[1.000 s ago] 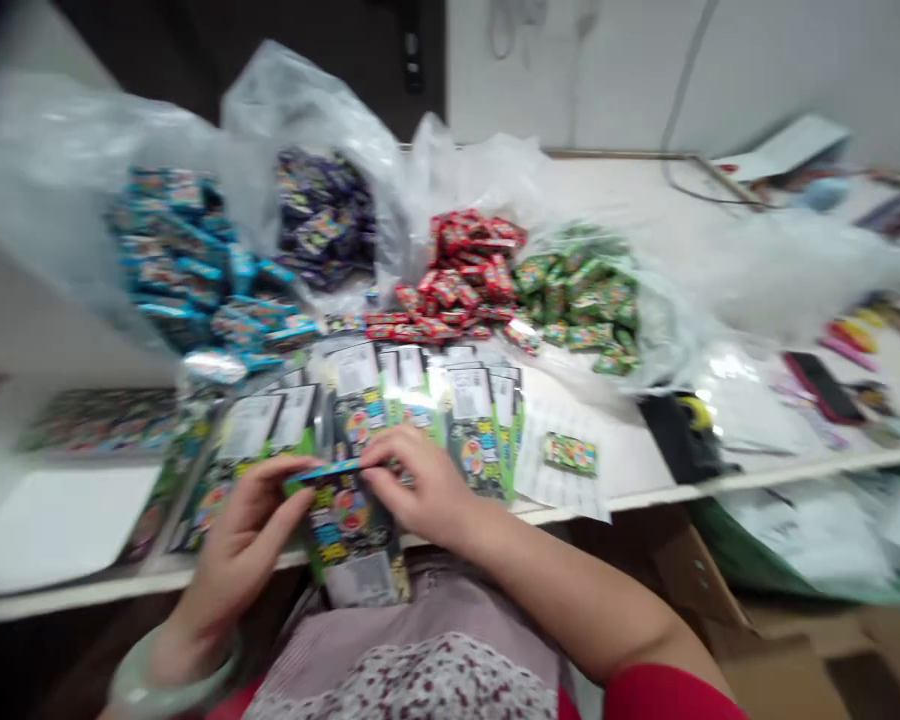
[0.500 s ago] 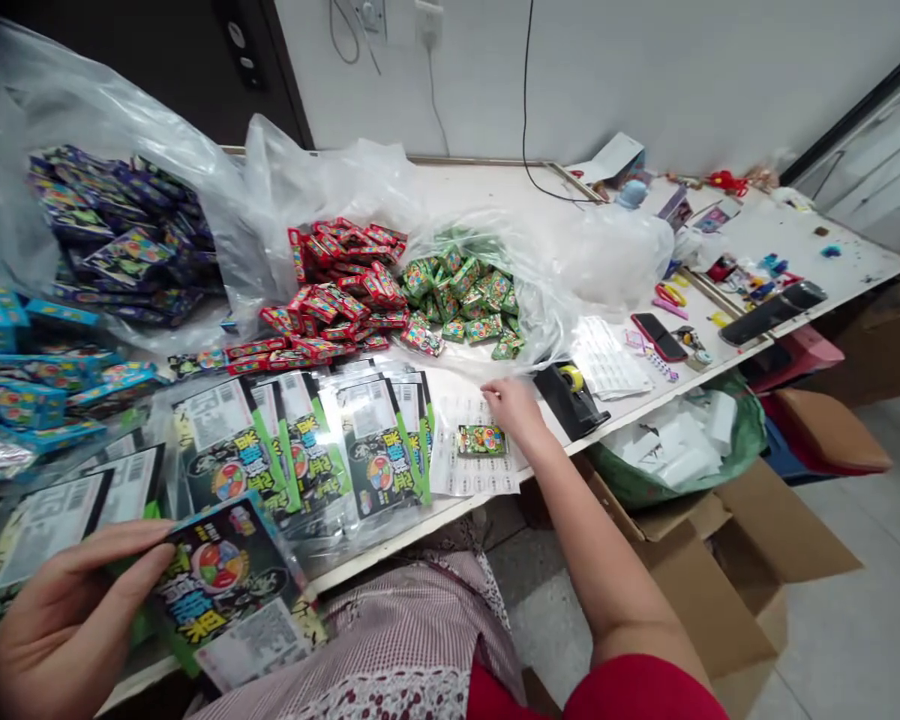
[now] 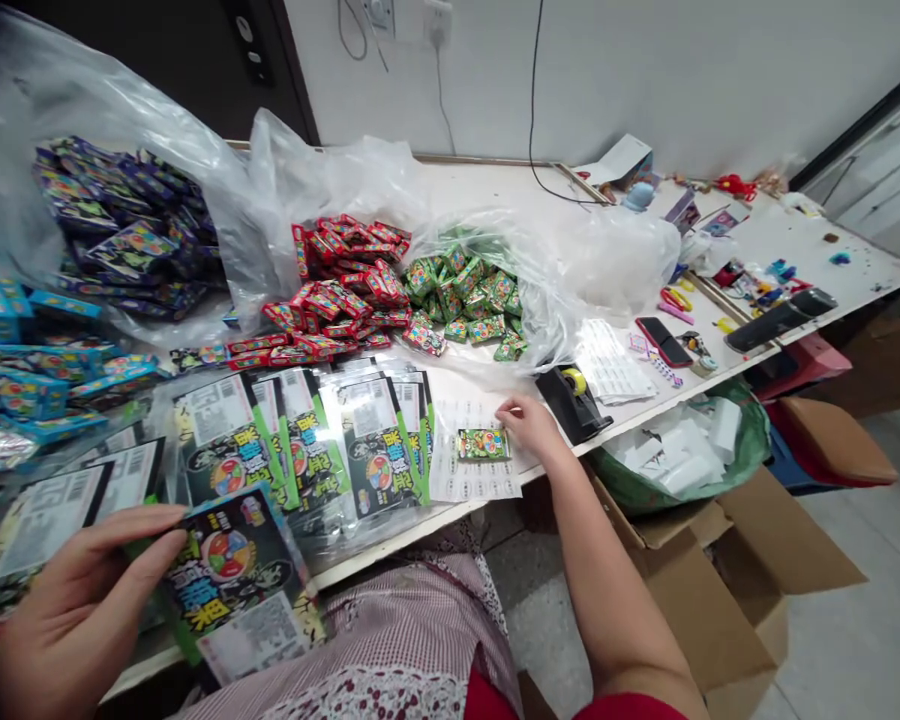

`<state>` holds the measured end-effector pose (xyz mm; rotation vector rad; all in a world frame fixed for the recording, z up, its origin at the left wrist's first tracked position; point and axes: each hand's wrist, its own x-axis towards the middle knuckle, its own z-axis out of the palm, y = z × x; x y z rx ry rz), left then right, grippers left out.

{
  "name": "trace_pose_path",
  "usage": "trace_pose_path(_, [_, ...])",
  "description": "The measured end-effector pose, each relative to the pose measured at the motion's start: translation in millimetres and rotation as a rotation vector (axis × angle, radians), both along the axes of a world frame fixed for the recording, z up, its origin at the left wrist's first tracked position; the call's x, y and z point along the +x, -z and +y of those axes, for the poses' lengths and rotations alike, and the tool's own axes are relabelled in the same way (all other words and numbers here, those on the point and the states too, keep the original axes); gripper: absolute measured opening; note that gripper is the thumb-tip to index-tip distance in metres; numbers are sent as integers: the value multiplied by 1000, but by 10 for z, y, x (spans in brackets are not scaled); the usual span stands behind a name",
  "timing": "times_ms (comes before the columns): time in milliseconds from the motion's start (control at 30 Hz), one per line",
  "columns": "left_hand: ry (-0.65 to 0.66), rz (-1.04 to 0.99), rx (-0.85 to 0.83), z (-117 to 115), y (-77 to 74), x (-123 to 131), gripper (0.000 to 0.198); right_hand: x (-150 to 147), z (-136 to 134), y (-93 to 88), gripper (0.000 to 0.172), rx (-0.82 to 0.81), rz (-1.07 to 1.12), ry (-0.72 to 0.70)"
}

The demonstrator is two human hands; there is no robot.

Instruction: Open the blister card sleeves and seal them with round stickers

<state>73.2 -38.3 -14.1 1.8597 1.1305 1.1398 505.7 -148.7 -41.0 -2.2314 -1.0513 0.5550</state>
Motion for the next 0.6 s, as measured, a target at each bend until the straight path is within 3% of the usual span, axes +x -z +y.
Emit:
trace_pose_path(133, [58, -5, -44, -1, -93, 82, 9, -293, 25, -438, 32, 105, 142, -117])
trace_pose_path(233, [143, -43, -17, -19, -196, 156, 5, -857, 289, -850, 26, 246, 399, -440])
trace_pose_path(333, [205, -80, -5, -56, -283, 195, 5, -1515, 630, -1142, 19, 259, 533, -752])
trace_pose_path(467, [245, -121, -44, -107, -344, 174, 7, -2094, 989, -1178, 13, 140, 507, -917])
trace_pose_path(600, [252, -171, -71, -112, -336, 130, 8, -2238, 1140, -1029, 16, -71, 576, -901])
